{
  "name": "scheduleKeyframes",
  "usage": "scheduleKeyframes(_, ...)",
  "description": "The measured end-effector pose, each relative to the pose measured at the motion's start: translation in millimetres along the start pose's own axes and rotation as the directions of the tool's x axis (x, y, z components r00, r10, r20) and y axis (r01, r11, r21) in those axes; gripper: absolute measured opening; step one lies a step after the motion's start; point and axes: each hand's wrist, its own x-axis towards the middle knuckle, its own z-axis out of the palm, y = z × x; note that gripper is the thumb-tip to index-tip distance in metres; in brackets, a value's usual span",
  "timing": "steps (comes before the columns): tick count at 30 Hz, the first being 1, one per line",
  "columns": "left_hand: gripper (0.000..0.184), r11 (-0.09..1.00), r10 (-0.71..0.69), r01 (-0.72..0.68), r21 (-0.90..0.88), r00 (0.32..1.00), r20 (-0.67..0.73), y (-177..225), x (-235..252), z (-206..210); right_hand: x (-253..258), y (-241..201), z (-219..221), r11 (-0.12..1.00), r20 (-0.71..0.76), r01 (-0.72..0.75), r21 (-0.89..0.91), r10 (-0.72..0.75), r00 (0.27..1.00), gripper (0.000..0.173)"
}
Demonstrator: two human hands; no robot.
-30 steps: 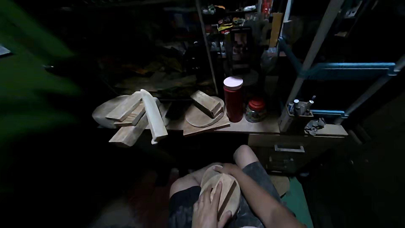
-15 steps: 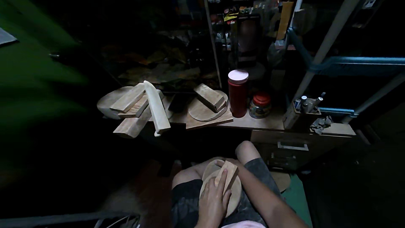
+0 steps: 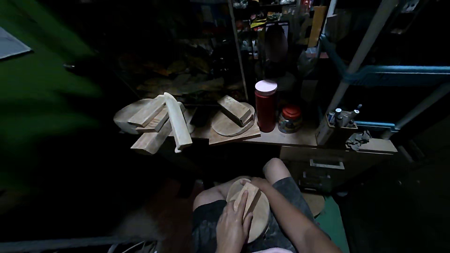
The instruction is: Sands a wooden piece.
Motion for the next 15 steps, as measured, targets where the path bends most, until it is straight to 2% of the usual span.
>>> scheduleKeyframes(2,0.064,1.0,-0.017,0.017,0.002,1.0,0.002,3.1,8.4,2.3,2.2,8.7,5.4,0.996,-0.039,0.073,0.044,-0.071,0.997,0.055)
scheduleKeyframes(3,0.065,1.0,-0.02,0.02,0.003,1.0,0.009,3.8,9.0,1.6,6.7,11.0,6.6,0.996,-0.04,0.078,0.041,-0.076,0.996,0.054)
scheduleKeyframes(9,0.067,1.0,0.004,-0.004,-0.006,0.999,0.046,-2.7,-16.6,-6.8,9.4,1.5,0.2,0.999,0.02,-0.047,-0.027,0.048,0.999,0.083)
scheduleKeyframes(15,0.066,0.999,0.015,-0.013,-0.036,0.999,0.049,-16.4,-41.3,-8.5,13.0,2.2,1.4,0.996,0.03,-0.076,-0.041,0.077,0.997,0.088)
